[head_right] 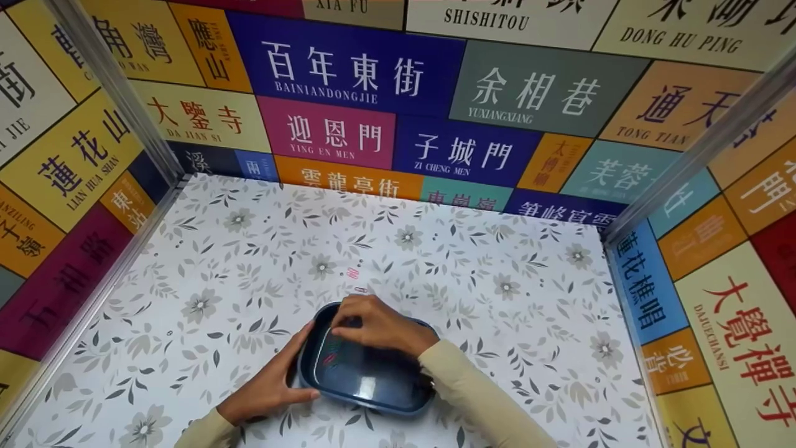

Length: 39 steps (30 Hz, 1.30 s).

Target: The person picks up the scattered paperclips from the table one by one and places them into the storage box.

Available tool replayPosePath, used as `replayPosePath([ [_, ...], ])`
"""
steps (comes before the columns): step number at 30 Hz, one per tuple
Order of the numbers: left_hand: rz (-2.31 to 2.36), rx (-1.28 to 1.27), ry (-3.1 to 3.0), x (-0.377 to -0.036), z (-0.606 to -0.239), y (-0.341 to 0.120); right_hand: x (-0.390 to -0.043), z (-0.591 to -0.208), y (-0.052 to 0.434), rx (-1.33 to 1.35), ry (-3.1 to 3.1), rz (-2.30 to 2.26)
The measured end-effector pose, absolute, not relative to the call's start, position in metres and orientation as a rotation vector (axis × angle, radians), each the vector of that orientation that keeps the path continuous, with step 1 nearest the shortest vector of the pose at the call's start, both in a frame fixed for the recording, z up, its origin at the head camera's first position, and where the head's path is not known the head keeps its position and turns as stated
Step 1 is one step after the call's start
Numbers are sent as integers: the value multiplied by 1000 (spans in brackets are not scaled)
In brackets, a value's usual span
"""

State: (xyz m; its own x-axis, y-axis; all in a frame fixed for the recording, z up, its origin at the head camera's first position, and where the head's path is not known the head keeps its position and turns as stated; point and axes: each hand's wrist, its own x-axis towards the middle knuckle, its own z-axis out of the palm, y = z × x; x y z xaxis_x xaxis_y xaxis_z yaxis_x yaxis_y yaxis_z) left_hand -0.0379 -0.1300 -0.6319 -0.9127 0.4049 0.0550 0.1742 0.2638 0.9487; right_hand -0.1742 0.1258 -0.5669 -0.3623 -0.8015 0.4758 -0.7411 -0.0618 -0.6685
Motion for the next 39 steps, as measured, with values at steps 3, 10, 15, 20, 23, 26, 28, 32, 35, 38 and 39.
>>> replayPosePath([
  [3, 1709, 547, 2331, -38, -631, -130, -179, -563, 129, -1697, 2103, -1455],
  [10, 1706, 543, 2337, -38, -629, -130, -192, -557, 141, -1566, 2116, -1544],
  [15, 1705, 543, 2346, -38, -630, -129, -198, -553, 150, -1425, 2191, -1597],
  [20, 1700, 524, 2343, -37, -631, -129, -193, -536, 152, -1328, 2255, -1636],
  [23, 1699, 489, 2323, -36, -630, -129, -196, -536, 155, -1287, 2282, -1637],
  [26, 1699, 487, 2327, -36, -629, -129, -205, -545, 160, -1243, 2319, -1622],
  [28, 1697, 493, 2336, -36, -629, -129, -209, -550, 164, -1197, 2323, -1624],
  [32, 1700, 506, 2350, -35, -628, -128, -216, -554, 171, -1106, 2280, -1656],
  [35, 1701, 500, 2349, -35, -628, -129, -221, -554, 177, -1065, 2246, -1680],
  [38, 1699, 495, 2348, -35, -629, -129, -226, -557, 182, -1048, 2244, -1689],
  [39, 1700, 493, 2345, -35, -629, -129, -228, -558, 183, -1044, 2244, -1693],
])
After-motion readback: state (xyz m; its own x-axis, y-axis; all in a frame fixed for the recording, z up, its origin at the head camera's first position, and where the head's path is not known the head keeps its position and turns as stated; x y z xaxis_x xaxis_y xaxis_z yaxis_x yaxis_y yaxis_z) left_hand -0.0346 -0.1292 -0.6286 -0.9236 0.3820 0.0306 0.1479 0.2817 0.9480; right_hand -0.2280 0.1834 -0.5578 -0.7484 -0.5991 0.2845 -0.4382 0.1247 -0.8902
